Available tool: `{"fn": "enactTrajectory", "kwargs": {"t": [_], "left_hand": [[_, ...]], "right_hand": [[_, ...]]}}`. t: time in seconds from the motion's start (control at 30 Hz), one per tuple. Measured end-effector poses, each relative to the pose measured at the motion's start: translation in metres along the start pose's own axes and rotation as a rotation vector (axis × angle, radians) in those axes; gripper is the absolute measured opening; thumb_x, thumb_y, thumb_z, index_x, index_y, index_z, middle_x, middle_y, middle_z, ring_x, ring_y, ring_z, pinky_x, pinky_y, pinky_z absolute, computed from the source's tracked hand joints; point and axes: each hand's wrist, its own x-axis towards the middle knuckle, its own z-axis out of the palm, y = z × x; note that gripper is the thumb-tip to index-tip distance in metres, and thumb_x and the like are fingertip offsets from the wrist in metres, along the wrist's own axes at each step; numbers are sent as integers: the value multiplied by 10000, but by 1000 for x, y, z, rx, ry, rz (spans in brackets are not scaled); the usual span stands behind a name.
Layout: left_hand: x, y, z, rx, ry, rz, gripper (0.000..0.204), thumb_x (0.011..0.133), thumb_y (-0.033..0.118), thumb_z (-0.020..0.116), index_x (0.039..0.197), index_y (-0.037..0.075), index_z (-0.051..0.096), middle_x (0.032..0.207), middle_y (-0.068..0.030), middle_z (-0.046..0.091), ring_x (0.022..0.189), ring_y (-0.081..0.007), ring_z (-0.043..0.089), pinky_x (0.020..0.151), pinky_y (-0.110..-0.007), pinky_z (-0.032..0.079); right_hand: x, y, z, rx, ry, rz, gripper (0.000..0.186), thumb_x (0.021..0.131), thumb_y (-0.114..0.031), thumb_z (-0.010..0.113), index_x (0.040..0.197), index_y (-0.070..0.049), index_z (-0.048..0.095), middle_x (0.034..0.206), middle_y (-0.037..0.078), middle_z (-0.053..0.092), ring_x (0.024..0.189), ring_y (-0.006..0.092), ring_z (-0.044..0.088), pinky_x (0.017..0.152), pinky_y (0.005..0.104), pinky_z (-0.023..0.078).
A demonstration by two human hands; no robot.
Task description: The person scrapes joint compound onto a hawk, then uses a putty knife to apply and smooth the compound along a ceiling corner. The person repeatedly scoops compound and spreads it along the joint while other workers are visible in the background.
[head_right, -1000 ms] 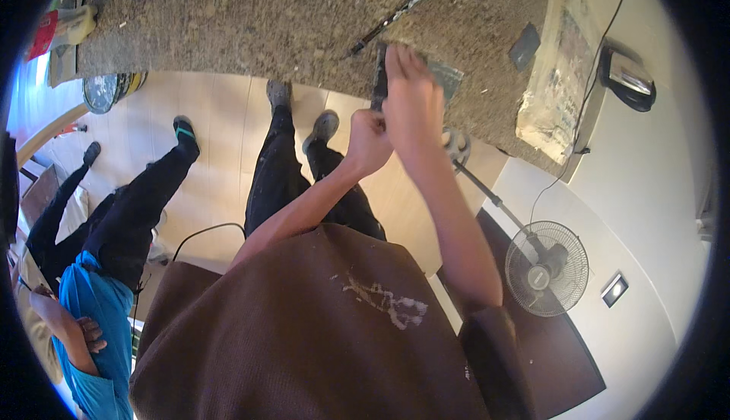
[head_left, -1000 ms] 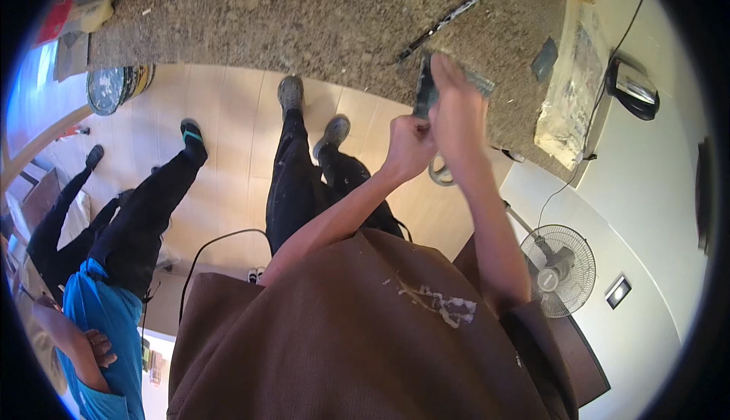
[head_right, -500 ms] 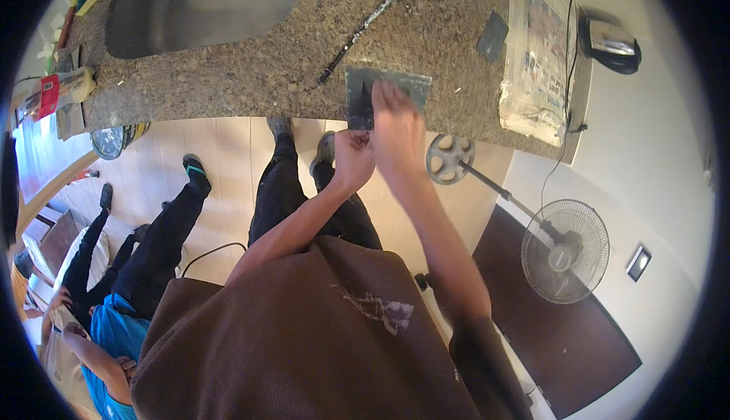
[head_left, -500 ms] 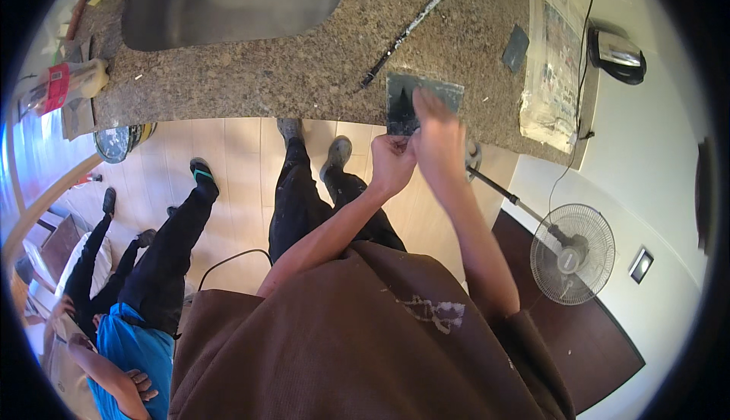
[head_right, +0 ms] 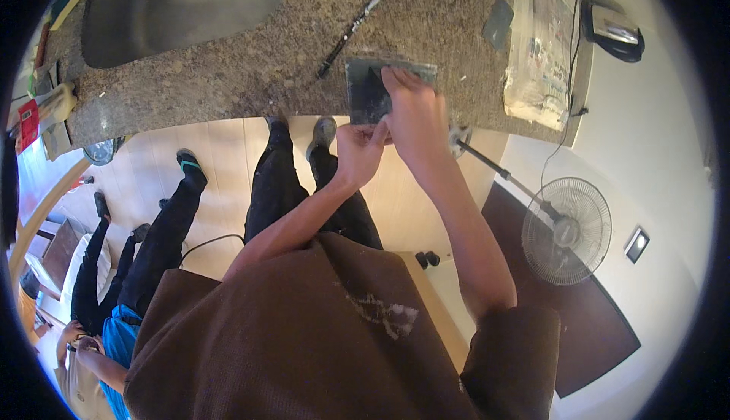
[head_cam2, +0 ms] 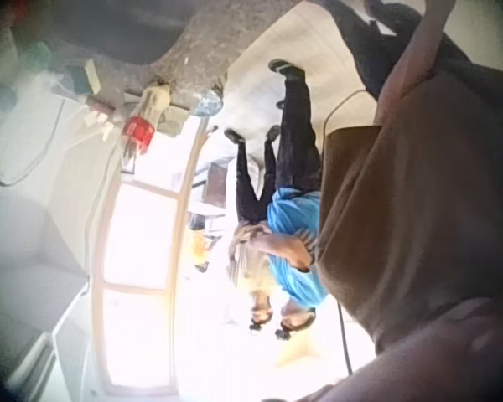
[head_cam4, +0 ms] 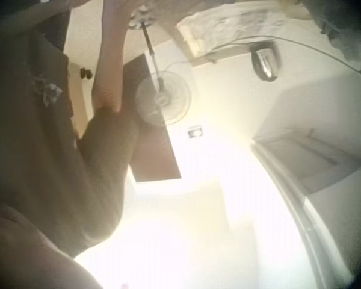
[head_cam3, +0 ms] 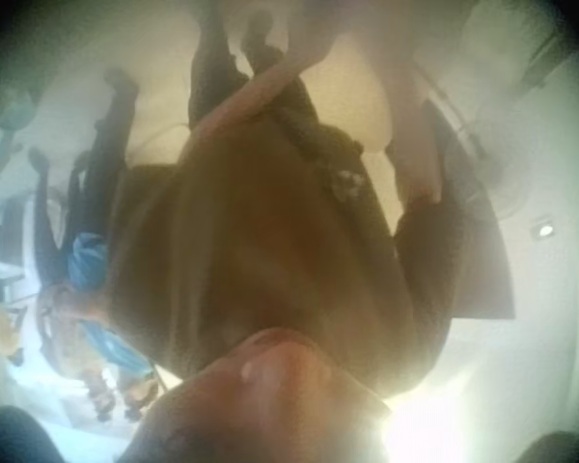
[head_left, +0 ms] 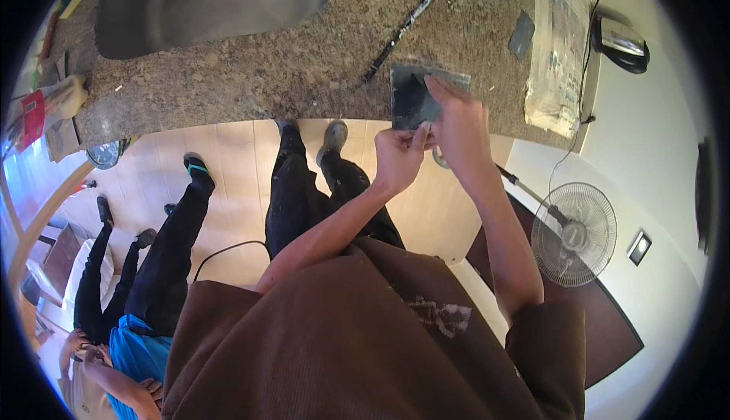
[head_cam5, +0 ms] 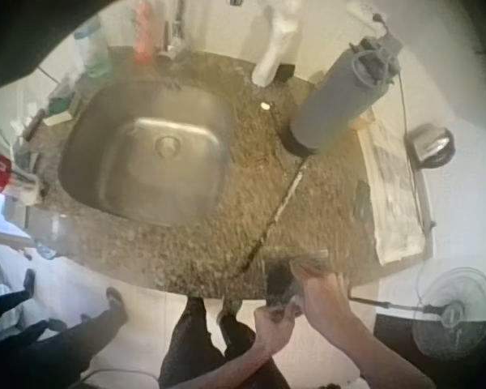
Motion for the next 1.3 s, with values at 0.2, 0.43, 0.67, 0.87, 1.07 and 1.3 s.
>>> {"fn": "enactTrajectory", "kwargs": {"t": [0.2,0.43,0.67,0.87,1.07,1.3], "left_hand": [[-1,2,-2,21,-28,-31,271,1004,58,582,917,-174,693,905,-165,727,827,-182,715,808,-328,616],[-5,-5,0,-20,-17,-8,286,1000,79,599,923,-180,694,891,-183,735,836,-202,729,770,-315,618],[-2,3,1,69,-13,-18,275,1002,77,592,972,-180,685,916,-200,730,850,-215,729,792,-332,620],[-6,3,5,62,19,-26,296,1009,94,597,937,-182,678,903,-201,723,860,-235,731,819,-342,620],[-6,1,10,-51,16,-29,321,1017,96,586,911,-197,661,907,-205,716,872,-232,726,820,-344,622],[-5,0,12,-64,38,-25,315,1020,107,587,907,-177,664,914,-188,718,864,-216,719,845,-350,613]], "right_hand": [[6,2,5,-15,42,-7,604,636,65,695,1235,27,628,1280,212,641,1187,344,623,967,410,540],[0,3,4,40,56,49,608,637,71,682,1242,25,637,1258,221,645,1152,366,635,938,433,548],[-10,0,10,-29,94,6,555,680,66,669,1232,28,624,1241,224,650,1138,368,641,918,435,547],[-12,6,13,-61,171,-27,526,670,35,690,1191,36,615,1161,209,671,1069,371,660,899,430,553],[-10,14,9,-4,155,52,556,648,46,703,1198,36,622,1180,210,671,1048,368,674,860,434,572],[-15,14,12,5,157,180,460,702,34,670,1159,56,626,1136,208,679,1039,369,673,849,444,571]]}}
